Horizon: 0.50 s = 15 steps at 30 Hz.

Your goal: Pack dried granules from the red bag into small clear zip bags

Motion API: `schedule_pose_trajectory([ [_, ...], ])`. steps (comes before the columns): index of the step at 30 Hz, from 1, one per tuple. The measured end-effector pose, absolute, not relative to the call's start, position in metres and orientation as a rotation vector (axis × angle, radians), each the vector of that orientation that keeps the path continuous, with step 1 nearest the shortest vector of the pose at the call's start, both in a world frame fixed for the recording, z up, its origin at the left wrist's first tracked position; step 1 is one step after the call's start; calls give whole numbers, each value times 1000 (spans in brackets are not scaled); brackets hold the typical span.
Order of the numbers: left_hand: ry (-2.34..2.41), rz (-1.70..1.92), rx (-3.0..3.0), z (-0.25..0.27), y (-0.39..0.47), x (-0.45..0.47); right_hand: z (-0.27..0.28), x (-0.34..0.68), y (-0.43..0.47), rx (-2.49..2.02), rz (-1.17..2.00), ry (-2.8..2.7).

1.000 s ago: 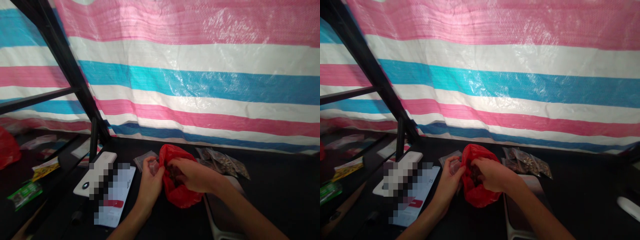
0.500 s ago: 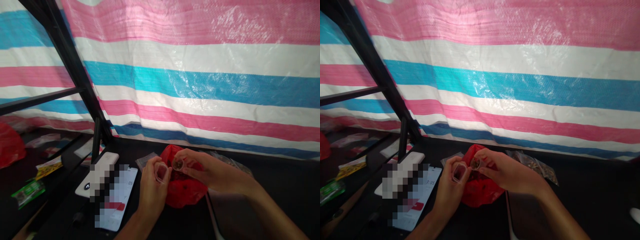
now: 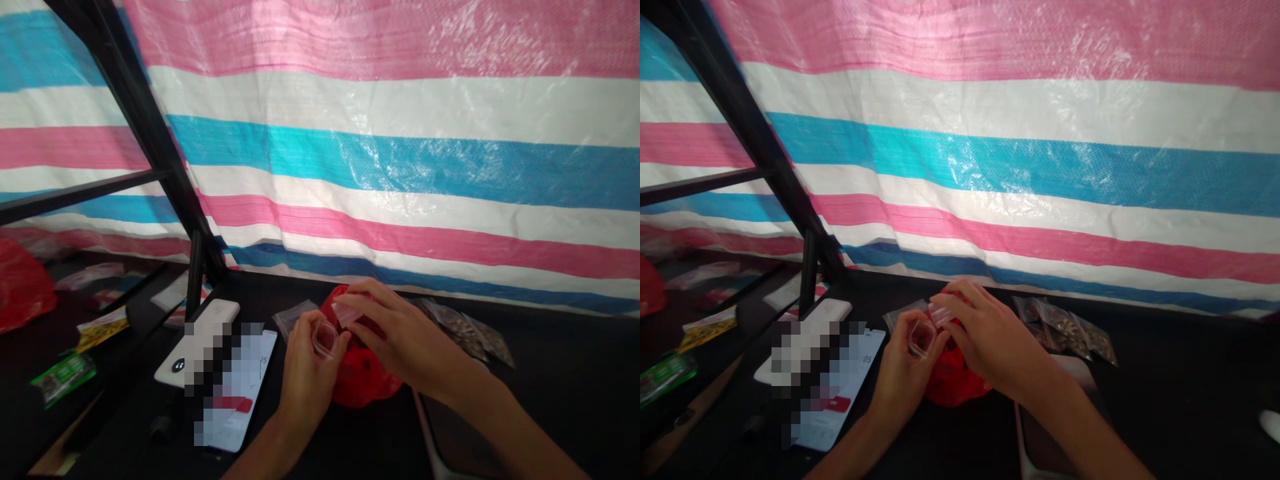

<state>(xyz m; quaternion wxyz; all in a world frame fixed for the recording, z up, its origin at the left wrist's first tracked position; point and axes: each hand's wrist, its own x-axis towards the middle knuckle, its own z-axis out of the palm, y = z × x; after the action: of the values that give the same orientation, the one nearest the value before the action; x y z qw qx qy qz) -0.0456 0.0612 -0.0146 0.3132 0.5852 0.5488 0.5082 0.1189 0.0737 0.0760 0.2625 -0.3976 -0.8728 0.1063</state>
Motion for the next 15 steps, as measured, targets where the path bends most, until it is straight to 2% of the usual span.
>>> schedule_pose_trajectory([
  [3,1448,1359,1519,-7,59,-46,76,125,75,-1254,334,-2426],
  [6,1517,1336,1529,-2,57,-50,75,130,72,-1416,526,-2601],
  [11,1760,1098,1663,-7,58,-56,73,131,62,-1359,830,-2702],
  [15,1691,851,1696,-12,61,-57,75,131,57,-1443,963,-2737],
])
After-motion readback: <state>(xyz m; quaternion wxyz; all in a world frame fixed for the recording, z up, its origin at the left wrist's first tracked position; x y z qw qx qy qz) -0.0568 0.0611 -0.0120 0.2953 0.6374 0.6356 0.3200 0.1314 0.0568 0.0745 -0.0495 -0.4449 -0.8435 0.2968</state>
